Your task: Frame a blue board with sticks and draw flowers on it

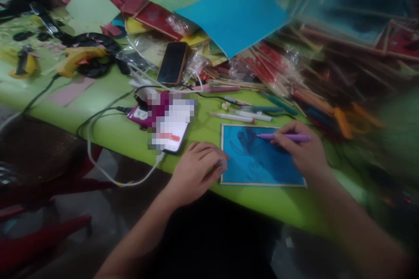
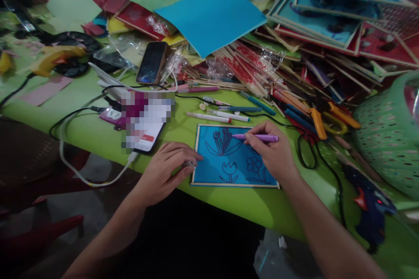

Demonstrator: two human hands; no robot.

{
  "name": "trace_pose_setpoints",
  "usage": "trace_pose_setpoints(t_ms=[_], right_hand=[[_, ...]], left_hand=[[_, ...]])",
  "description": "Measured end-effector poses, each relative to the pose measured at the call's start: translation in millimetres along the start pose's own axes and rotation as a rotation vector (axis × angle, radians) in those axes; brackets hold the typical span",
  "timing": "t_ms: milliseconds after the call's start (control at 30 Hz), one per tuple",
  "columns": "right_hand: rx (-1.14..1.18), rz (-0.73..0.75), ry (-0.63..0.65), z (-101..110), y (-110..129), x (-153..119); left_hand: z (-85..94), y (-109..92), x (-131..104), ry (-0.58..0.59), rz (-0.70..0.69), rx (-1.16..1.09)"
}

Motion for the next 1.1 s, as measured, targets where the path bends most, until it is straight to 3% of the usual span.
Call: trace_pose_setpoints(t_ms=[1100], right_hand=[[0.037, 0.018, 0.033, -0.4, -1.2, 0.4]], left_hand=[[-0.5, 0.4, -0.3, -0.009, -0.005, 0.0]])
Point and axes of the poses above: each hand's wrist, its own x-axis towards the middle knuckle, its own z-axis out of the back of the hand, y = z × x, the point moved 4 cm from there along x, towards the middle knuckle, and after that the axes turned 4 degrees about -x, right-handed, at the moved point
